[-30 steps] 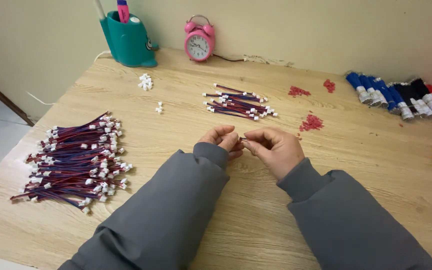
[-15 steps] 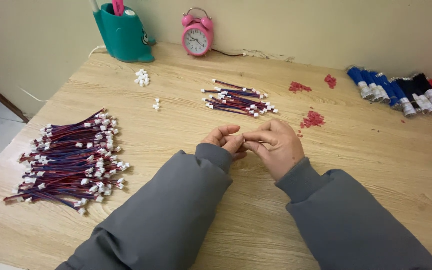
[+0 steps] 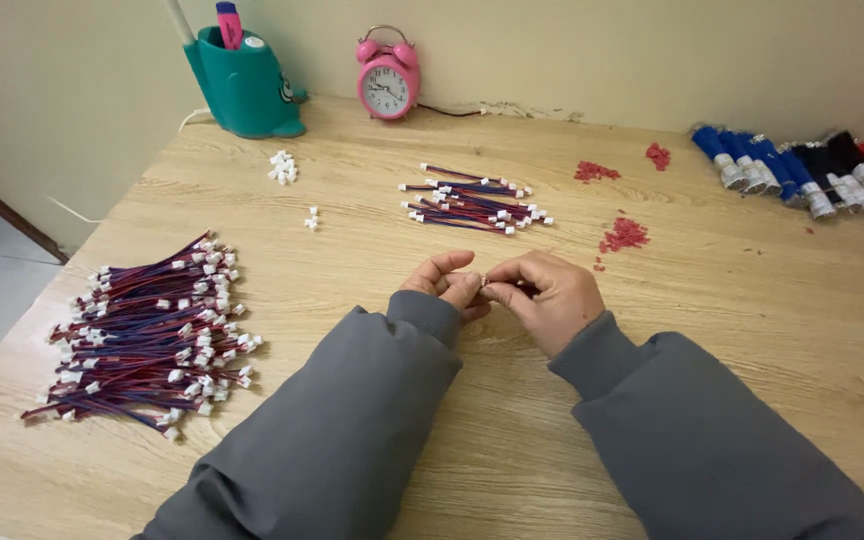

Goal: Attaching small plastic connectors to the ends of wire harnesses on a wooden table.

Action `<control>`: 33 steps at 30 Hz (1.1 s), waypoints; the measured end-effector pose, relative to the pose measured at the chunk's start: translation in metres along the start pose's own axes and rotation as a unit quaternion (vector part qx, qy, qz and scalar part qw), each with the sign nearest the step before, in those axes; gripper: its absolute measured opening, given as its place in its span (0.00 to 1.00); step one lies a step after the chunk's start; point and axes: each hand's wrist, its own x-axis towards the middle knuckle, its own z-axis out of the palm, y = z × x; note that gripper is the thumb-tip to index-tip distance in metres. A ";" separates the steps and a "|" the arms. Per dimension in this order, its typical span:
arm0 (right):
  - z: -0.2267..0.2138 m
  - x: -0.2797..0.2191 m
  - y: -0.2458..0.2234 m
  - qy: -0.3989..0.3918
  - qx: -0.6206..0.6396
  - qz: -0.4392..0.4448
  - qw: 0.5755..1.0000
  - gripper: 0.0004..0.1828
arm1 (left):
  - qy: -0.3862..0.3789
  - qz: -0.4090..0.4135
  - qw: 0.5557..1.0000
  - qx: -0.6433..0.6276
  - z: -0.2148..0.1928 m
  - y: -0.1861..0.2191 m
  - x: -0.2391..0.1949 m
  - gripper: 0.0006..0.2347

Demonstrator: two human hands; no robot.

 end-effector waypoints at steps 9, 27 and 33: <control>0.001 0.000 -0.006 -0.021 0.030 0.030 0.999 0.07 | -0.009 0.007 1.000 0.015 -0.001 0.000 0.001 0.14; 0.003 -0.001 -0.002 -0.050 0.066 0.130 0.988 0.08 | -0.005 0.021 0.993 0.114 -0.001 0.004 0.003 0.14; -0.020 0.042 0.008 -0.067 -0.167 0.085 0.980 0.09 | 0.061 0.019 0.958 0.280 -0.026 0.019 0.019 0.11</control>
